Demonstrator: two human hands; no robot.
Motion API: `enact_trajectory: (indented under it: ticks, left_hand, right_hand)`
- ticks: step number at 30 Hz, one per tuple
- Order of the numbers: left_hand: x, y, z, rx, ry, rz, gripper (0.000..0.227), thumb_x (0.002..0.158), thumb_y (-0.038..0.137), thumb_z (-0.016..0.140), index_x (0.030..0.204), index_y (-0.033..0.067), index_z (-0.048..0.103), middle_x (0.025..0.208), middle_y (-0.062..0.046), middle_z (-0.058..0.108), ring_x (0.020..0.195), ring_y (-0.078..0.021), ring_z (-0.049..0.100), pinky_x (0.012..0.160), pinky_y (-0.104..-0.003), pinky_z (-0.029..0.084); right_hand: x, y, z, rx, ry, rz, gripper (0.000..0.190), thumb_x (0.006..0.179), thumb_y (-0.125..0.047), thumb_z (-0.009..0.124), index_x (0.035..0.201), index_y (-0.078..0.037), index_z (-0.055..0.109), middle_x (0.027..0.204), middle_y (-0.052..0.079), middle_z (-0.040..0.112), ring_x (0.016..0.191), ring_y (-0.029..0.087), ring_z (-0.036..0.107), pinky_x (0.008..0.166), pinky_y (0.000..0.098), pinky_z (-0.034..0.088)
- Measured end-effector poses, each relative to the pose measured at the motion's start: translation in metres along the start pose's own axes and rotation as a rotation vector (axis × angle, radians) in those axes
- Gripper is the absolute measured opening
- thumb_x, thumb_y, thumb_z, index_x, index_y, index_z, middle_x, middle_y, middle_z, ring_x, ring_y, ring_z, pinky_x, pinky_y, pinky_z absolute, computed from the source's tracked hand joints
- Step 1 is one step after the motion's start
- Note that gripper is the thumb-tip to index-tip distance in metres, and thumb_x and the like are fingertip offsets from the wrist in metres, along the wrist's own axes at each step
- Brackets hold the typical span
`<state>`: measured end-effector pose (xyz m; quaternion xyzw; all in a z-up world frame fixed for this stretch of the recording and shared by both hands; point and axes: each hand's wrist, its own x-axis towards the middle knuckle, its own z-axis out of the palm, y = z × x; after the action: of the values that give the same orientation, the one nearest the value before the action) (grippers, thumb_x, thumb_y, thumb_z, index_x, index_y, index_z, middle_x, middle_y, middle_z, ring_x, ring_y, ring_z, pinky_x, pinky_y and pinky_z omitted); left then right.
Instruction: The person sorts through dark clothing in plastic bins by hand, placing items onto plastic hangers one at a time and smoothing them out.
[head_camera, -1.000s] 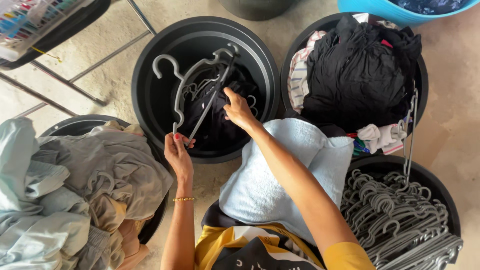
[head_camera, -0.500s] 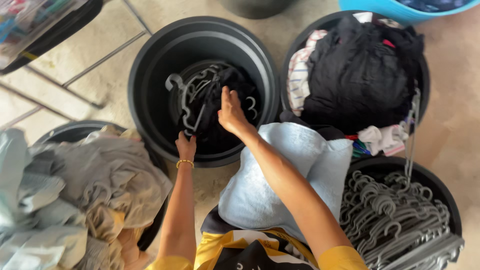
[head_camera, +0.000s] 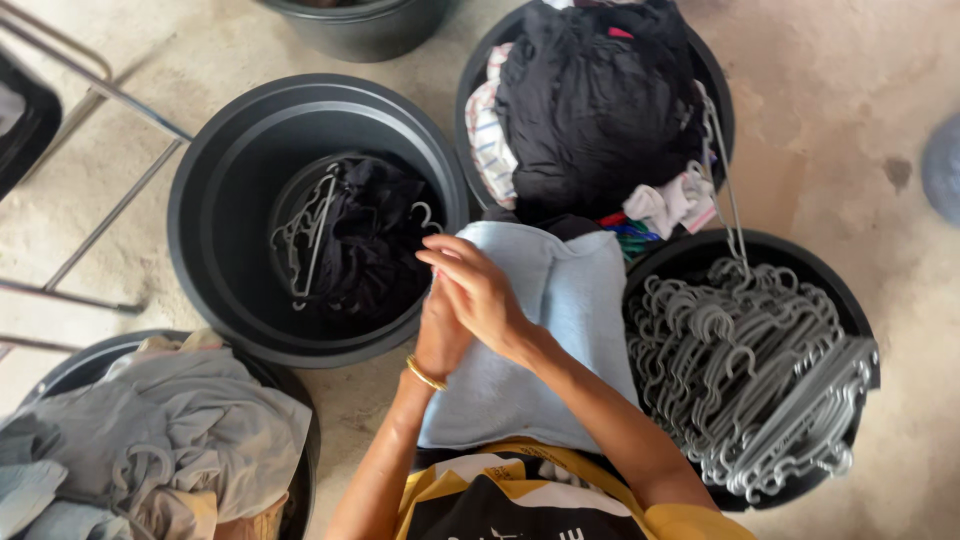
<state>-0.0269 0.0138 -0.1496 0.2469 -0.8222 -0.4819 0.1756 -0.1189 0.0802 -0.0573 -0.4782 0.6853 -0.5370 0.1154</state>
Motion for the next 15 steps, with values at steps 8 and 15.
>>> enact_trajectory:
  ticks: [8,15]
  left_hand:
    - [-0.004,0.098,0.0,0.283,-0.069,0.3,0.071,0.089,0.01,0.072,0.154,0.008,0.045,0.163,-0.035,0.018,0.15,-0.0553,0.015,0.118,-0.066,0.021]
    - [0.013,0.131,0.048,0.189,-0.295,0.564,0.049,0.092,0.006,0.071,0.14,0.0037,0.061,0.161,-0.029,0.032,0.15,-0.0453,0.035,0.123,-0.058,0.032]
  right_hand:
    - [-0.122,-0.011,-0.081,-0.099,0.146,0.316,0.028,0.092,0.006,0.066,0.119,-0.001,0.069,0.126,0.012,0.067,0.108,0.025,0.071,0.085,0.0314,0.059]
    - [-0.172,0.003,-0.077,-0.088,0.273,0.247,0.021,0.091,0.006,0.066,0.111,0.002,0.068,0.121,0.016,0.067,0.105,0.028,0.07,0.083,0.0318,0.057]
